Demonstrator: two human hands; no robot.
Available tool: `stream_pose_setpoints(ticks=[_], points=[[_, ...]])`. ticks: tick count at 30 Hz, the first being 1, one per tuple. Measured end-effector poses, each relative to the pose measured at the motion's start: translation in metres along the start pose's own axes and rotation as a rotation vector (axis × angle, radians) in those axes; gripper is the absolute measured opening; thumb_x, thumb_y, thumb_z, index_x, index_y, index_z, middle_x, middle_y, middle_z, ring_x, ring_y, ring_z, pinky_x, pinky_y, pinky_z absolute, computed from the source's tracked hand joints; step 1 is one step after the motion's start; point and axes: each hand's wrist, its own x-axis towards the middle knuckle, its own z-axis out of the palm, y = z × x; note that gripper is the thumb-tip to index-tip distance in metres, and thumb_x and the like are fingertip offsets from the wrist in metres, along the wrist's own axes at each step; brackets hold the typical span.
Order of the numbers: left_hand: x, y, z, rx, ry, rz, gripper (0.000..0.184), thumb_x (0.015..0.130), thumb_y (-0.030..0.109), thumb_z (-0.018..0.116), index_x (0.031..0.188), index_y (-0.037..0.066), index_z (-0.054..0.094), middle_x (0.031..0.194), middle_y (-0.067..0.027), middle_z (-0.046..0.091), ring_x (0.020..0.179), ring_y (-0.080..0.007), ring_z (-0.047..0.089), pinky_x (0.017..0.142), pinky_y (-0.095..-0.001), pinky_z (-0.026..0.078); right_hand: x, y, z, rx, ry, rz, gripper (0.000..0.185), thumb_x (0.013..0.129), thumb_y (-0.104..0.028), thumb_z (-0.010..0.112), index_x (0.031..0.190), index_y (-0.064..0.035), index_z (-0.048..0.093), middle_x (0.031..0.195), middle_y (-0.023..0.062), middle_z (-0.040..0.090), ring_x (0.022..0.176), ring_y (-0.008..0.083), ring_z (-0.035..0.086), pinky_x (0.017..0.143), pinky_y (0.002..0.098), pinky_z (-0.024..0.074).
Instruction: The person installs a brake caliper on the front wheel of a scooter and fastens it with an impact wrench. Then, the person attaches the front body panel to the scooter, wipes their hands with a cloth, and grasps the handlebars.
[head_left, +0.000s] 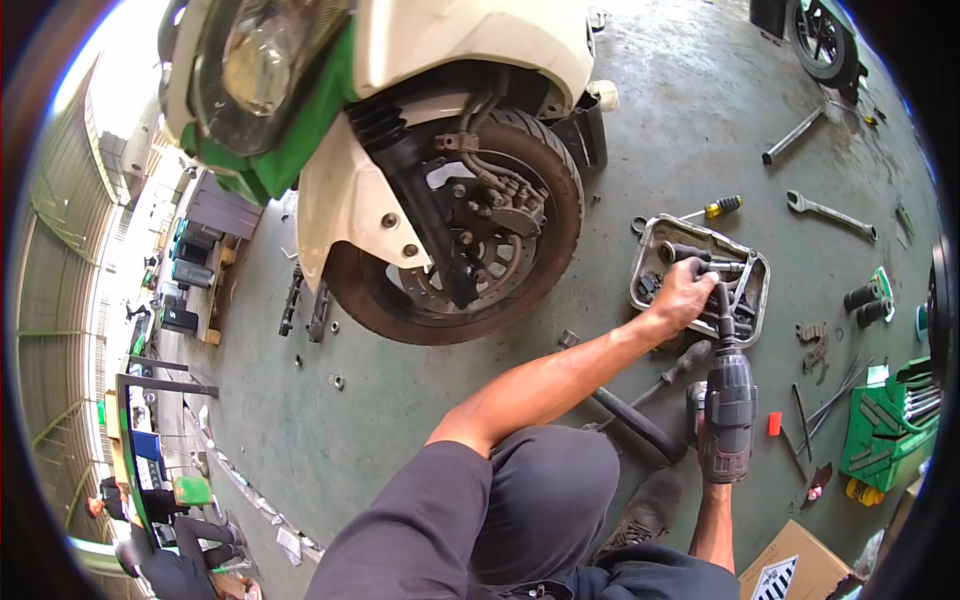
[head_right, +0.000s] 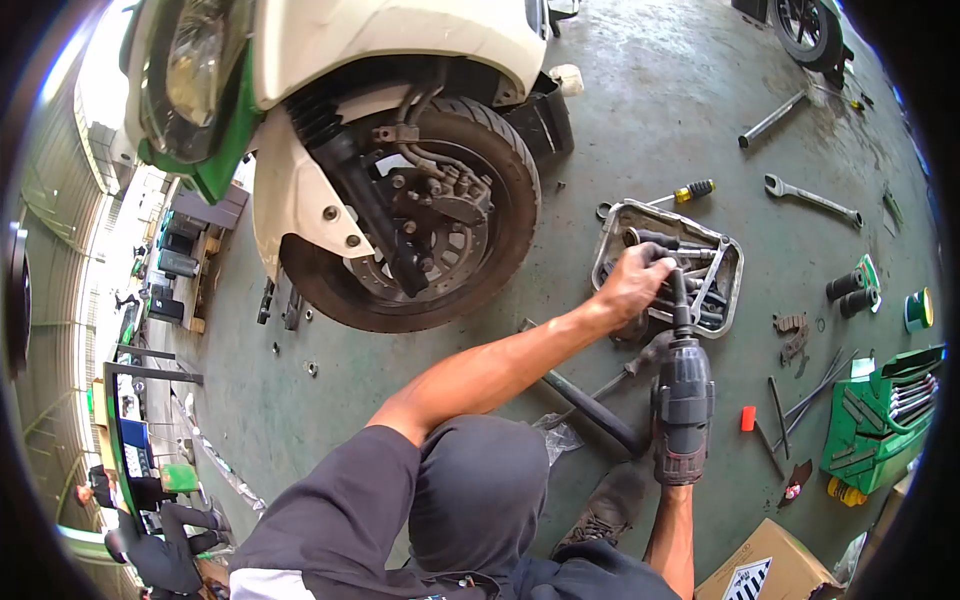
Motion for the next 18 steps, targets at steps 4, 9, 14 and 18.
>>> stream_pose_setpoints(ticks=[4, 9, 14, 18], points=[[-0.057, 0.068, -0.030, -0.260, 0.022, -0.065, 0.018, 0.102, 0.018, 0.051, 0.104, 0.000, 0.057, 0.083, -0.0112, 0.070, 0.070, -0.0193, 0.069, 0.069, -0.0329, 0.059, 0.015, -0.038, -0.004, 0.352, -0.138, 0.174, 0.046, 0.093, -0.020, 0.064, 0.137, -0.0077, 0.055, 0.131, 0.0150, 0.060, 0.123, 0.0333, 0.056, 0.107, 0.0449, 0.0436], [-0.129, 0.116, -0.092, -0.219, 0.024, -0.115, 0.017, 0.104, 0.024, 0.049, 0.105, 0.008, 0.054, 0.104, -0.0207, 0.071, 0.092, -0.0299, 0.073, 0.080, -0.0413, 0.062, 0.033, -0.117, -0.004, 1.212, -0.402, 0.601, 0.030, 0.100, -0.025, 0.051, 0.119, -0.0050, 0.062, 0.098, 0.0087, 0.067, 0.084, 0.0219, 0.065, 0.074, 0.0360, 0.0542], [-0.214, 0.138, -0.148, -0.207, 0.087, -0.157, 0.019, 0.102, 0.026, 0.053, 0.110, 0.009, 0.053, 0.109, -0.0235, 0.070, 0.095, -0.0344, 0.072, 0.083, -0.0465, 0.061, -0.003, -0.166, 0.034, 1.990, -0.693, 0.905, 0.023, 0.103, -0.014, 0.048, 0.116, -0.0017, 0.063, 0.089, 0.0018, 0.066, 0.072, 0.0098, 0.064, 0.063, 0.0246, 0.0543], [-0.261, 0.132, -0.185, -0.244, 0.292, -0.168, 0.019, 0.101, 0.027, 0.054, 0.109, 0.009, 0.053, 0.104, -0.0209, 0.069, 0.094, -0.0353, 0.072, 0.082, -0.0487, 0.060, 0.002, -0.195, 0.056, 1.650, -0.907, 0.440, 0.028, 0.104, -0.017, 0.049, 0.128, -0.0042, 0.057, 0.108, 0.0057, 0.064, 0.091, 0.0153, 0.062, 0.080, 0.0295, 0.0516]])
